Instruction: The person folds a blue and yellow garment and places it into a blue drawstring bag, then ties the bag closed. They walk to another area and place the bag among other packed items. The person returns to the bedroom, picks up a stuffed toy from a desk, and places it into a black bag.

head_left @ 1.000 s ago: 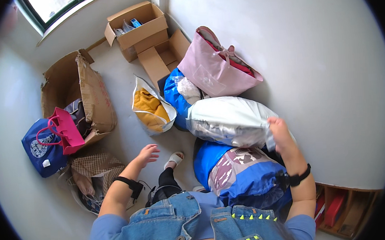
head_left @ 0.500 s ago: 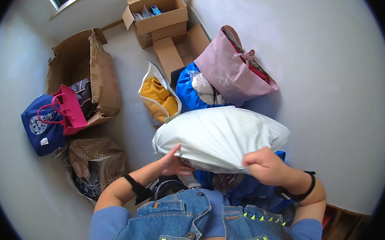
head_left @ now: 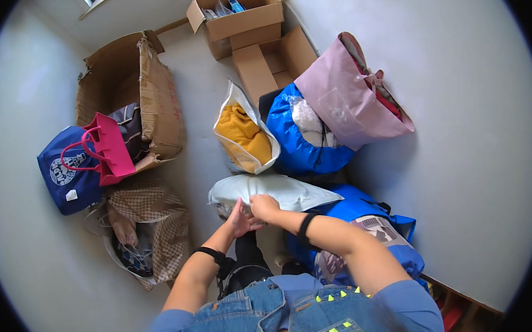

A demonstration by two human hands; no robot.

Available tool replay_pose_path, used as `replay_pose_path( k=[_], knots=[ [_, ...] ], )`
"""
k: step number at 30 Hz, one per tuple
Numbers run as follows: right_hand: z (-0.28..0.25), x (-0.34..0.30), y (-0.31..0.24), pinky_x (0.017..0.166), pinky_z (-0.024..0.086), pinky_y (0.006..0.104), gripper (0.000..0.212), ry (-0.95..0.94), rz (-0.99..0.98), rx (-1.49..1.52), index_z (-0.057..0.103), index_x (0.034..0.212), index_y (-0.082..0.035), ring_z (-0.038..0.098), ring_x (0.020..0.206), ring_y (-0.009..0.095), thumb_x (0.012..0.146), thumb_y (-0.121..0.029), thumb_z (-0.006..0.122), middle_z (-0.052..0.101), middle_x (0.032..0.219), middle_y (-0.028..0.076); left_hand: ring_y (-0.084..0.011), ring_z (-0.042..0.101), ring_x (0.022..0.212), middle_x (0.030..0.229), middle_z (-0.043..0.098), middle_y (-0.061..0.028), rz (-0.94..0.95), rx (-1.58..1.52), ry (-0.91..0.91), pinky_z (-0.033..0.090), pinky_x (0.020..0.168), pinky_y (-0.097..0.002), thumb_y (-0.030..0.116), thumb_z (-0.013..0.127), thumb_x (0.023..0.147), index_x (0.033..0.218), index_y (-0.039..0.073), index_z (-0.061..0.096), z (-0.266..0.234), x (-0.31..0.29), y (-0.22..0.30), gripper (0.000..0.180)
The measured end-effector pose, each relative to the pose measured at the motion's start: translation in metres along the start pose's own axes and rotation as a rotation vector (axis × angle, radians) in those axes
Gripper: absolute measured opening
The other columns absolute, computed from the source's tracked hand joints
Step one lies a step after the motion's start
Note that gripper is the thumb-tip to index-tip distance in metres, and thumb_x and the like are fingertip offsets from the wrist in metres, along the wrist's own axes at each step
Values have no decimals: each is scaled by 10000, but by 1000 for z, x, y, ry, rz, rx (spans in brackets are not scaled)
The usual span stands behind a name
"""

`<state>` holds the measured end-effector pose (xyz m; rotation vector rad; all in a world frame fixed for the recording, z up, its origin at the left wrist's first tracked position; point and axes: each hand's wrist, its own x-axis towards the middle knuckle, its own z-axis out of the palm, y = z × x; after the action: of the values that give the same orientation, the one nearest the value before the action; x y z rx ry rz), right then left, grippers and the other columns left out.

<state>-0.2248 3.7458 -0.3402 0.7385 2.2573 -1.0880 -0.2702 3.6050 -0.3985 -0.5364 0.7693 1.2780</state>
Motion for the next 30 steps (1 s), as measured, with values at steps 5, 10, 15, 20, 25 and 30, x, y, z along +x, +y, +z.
replay_pose_path(
  k=[5, 10, 15, 20, 25, 30],
  knots=[
    [32, 46, 3, 885, 462, 434, 390, 141, 50, 258, 537, 1185, -113, 557, 1076, 367, 796, -127, 553, 562, 1172, 206, -348, 456, 1227, 1416, 364, -158, 236, -236, -25, 366, 997, -546, 607, 368, 907, 1469, 276, 97, -6, 20, 30, 706],
    [22, 16, 21, 940, 432, 425, 483, 59, 102, 327, 512, 1222, -105, 519, 1123, 370, 748, -161, 587, 529, 1207, 221, -306, 347, 1318, 1469, 311, -78, 178, 92, 122, 262, 1064, -508, 543, 492, 883, 1470, 289, 137, -13, 37, 40, 732],
    [3, -26, 35, 966, 411, 400, 532, 72, 168, 485, 498, 1240, -97, 504, 1153, 353, 725, -185, 600, 518, 1226, 214, -297, 140, 1405, 1516, 226, -49, 261, 158, 183, 159, 1087, -545, 441, 594, 849, 1474, 294, 102, -9, 56, 45, 809],
    [-42, -83, 28, 875, 451, 328, 516, 207, -6, 719, 487, 1248, -76, 536, 989, 214, 755, -132, 628, 523, 1163, 130, -275, 359, 1245, 1436, 327, -112, 418, 548, 418, 297, 1003, -523, 232, 663, 811, 1446, 232, 207, 5, 89, 73, 781],
    [-86, -185, 39, 834, 457, 299, 487, 394, -151, 932, 487, 1247, -78, 516, 907, 167, 782, -125, 625, 528, 1111, 86, -225, 562, 942, 1285, 482, -178, 694, 1114, 584, 478, 818, -338, 79, 648, 746, 1363, 71, 360, 20, 121, 102, 681],
    [-92, -314, 62, 917, 434, 299, 436, 480, -159, 1077, 466, 1278, -52, 537, 1018, 147, 855, -48, 574, 544, 1167, 75, -379, 418, 1198, 1305, 416, -199, 1096, 1681, 667, 374, 989, -413, 122, 697, 668, 1307, 87, 410, 76, 129, 68, 701]
  ],
)
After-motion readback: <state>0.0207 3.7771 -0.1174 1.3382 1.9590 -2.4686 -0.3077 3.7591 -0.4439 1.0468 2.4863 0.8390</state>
